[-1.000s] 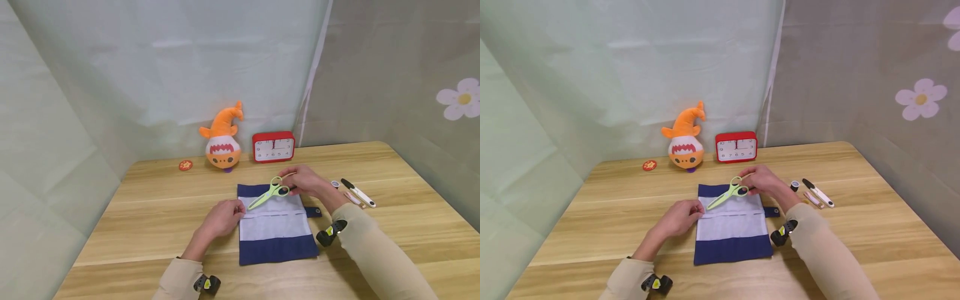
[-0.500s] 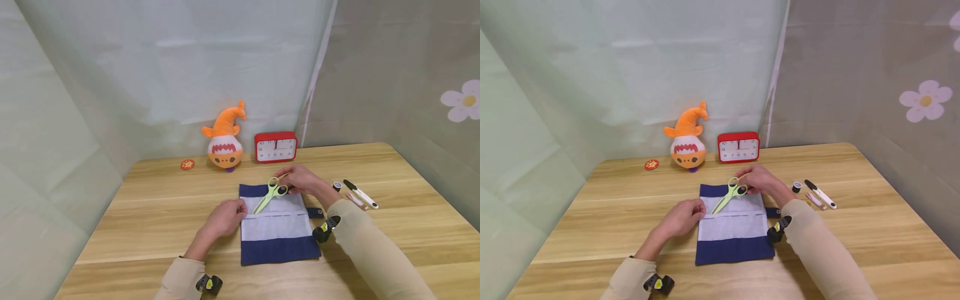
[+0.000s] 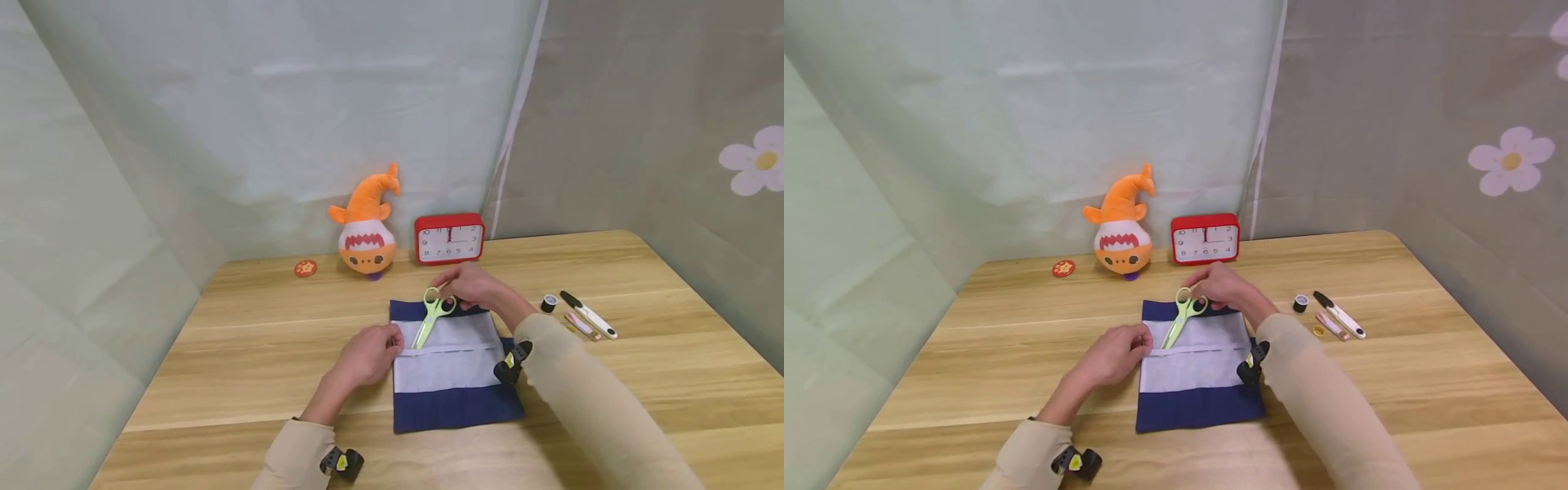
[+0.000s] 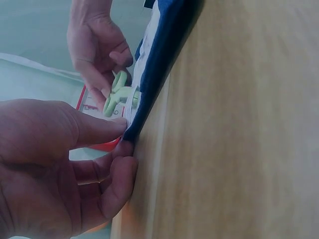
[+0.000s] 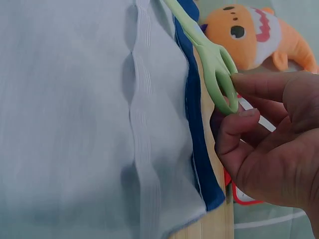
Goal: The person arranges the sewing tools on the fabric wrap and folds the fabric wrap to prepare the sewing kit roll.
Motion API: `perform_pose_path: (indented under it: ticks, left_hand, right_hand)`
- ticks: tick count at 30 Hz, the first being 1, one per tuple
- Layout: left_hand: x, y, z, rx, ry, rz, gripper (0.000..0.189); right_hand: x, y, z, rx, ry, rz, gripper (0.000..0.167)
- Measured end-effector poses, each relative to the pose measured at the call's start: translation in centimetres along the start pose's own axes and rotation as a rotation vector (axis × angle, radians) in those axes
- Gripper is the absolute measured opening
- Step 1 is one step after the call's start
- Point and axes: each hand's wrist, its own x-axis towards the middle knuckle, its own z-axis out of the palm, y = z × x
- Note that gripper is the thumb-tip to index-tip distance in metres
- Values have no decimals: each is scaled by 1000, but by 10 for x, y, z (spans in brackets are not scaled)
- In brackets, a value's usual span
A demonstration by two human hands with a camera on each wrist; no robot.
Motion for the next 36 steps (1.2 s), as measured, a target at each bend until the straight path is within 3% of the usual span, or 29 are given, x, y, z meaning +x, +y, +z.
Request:
perform_pose_path:
  ticks: [18,32,36]
  left_hand:
    - [1,-1,0,-19,0,21,12]
    - [0,0,-1,-19,-4,16,13]
    - [0,0,-1,-14,3,19,13]
  right_hand:
    - [11,-24,31,-222,-51,-88,26]
    - [12,-27,44,-238,-39,-208,28]
    - [12,-24,42,-243,19,-248,26]
